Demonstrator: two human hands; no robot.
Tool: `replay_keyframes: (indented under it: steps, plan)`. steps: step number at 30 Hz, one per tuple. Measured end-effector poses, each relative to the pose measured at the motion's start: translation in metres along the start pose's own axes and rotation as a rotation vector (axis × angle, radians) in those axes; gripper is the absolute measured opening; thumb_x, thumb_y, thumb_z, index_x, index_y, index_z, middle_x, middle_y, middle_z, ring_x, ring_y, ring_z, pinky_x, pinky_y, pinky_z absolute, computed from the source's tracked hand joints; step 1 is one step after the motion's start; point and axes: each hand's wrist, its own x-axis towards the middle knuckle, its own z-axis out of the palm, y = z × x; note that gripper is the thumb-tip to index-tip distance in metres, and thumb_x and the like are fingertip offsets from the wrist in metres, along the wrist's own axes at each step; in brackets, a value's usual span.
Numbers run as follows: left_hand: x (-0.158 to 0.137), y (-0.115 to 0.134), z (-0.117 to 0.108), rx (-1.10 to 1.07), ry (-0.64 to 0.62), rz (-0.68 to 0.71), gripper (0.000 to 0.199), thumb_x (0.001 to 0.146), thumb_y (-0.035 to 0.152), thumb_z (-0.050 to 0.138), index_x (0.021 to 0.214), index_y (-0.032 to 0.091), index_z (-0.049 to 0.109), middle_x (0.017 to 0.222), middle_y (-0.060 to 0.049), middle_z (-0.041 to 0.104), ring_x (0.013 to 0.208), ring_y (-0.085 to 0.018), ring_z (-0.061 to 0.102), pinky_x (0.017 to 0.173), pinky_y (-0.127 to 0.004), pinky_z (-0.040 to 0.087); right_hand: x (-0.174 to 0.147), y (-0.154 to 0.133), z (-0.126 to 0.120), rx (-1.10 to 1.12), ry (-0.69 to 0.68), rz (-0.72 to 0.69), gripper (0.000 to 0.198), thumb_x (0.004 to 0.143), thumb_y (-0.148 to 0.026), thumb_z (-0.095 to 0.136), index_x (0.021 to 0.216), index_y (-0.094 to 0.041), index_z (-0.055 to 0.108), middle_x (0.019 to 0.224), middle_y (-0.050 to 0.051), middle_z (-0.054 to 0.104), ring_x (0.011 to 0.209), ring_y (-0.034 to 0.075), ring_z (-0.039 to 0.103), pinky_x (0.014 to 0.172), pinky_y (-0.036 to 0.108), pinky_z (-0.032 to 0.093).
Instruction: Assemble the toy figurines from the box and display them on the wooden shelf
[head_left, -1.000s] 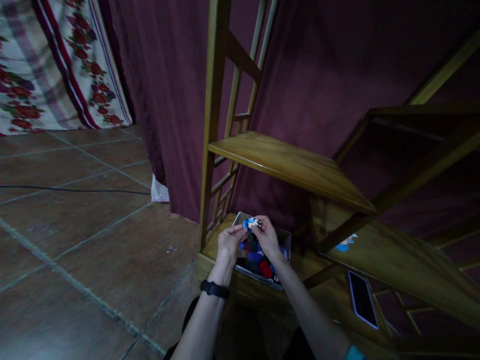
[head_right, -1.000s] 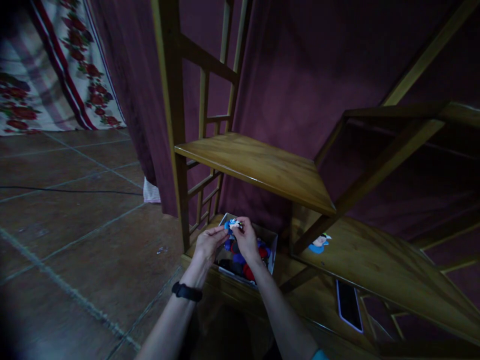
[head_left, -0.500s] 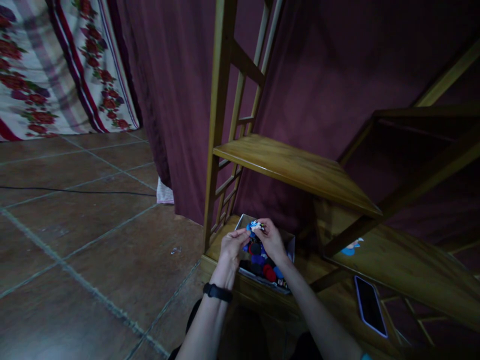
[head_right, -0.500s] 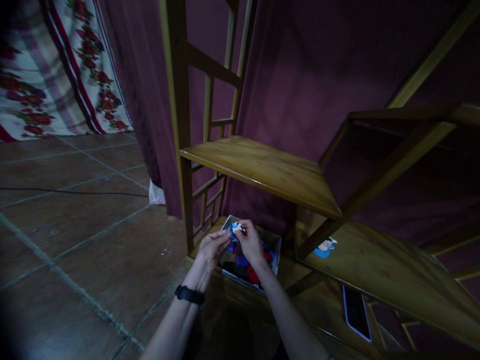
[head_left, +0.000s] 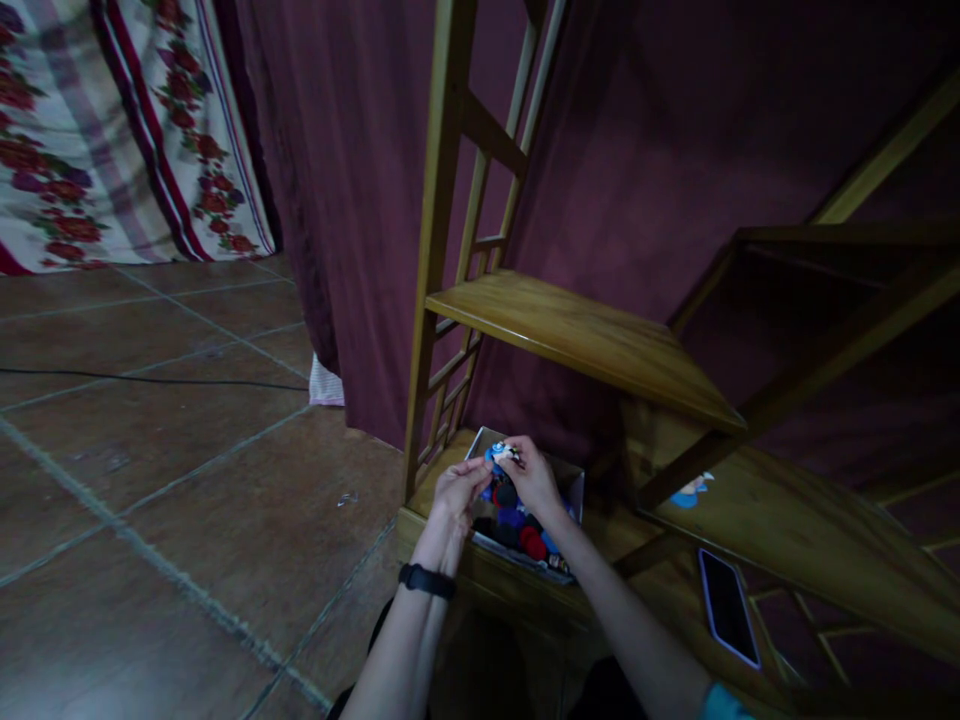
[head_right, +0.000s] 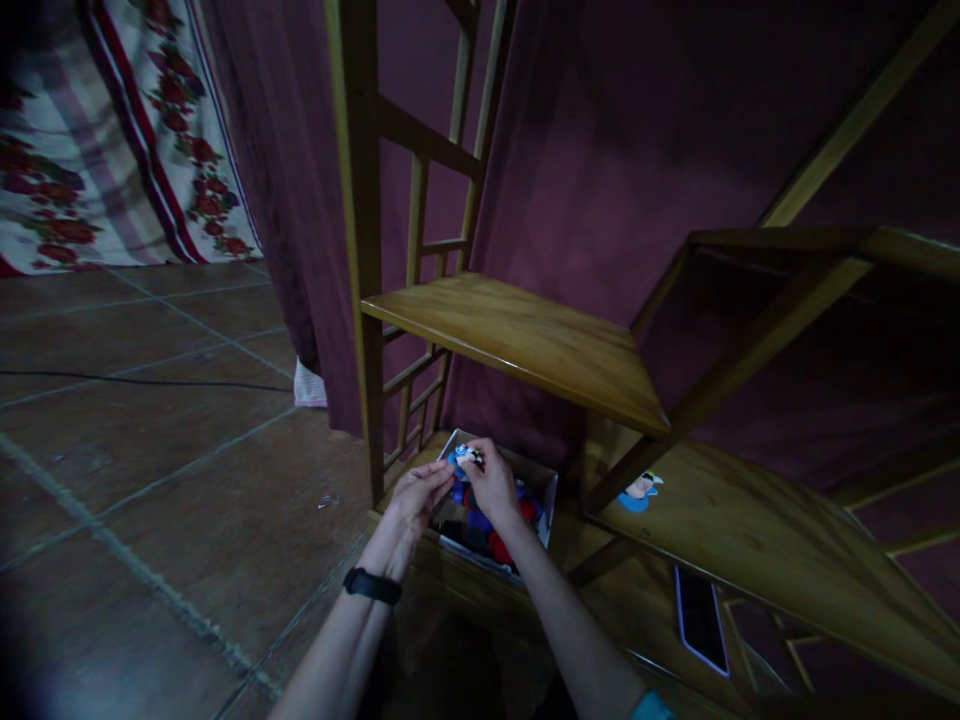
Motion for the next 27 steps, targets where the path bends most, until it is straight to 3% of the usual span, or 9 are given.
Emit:
replay_keyframes:
  steps: [11,22,27]
  plan:
    - [-0.007,0.003,0.0,-0.045,0.0,-0.026,0.013,0.062,0.002,0.074,0.072,0.008,0.067,0.065,-0.006,0.069,0.059,-0.01,0.064,0.063,-0.016,0.052,-0.002,-0.01,-0.003,-0.03,-0.035,-0.029,0.022,0.073,-0.028,0.059,0.095,-0.026,0.06,0.085,-0.001,0.066,0.078,0.018,0.061,0.073,0.031,0.046]
    - [-0.004,0.006,0.0,-0.095,0.045,-0.066,0.01,0.065,0.005,0.073,0.069,0.009,0.064,0.059,-0.003,0.065,0.05,-0.008,0.062,0.056,-0.016,0.054,0.002,0.0,0.004,0.267,-0.121,0.037,0.033,0.071,-0.032,0.063,0.103,-0.024,0.061,0.097,0.001,0.067,0.088,0.017,0.062,0.084,0.033,0.047]
    - [-0.003,0.007,-0.002,-0.121,0.038,-0.107,0.011,0.066,0.005,0.072,0.07,0.009,0.063,0.062,-0.004,0.066,0.052,-0.009,0.063,0.058,-0.017,0.055,-0.007,0.0,0.007,0.307,-0.085,0.08,0.027,0.072,-0.037,0.063,0.095,-0.023,0.065,0.089,0.001,0.069,0.083,0.018,0.063,0.08,0.034,0.05]
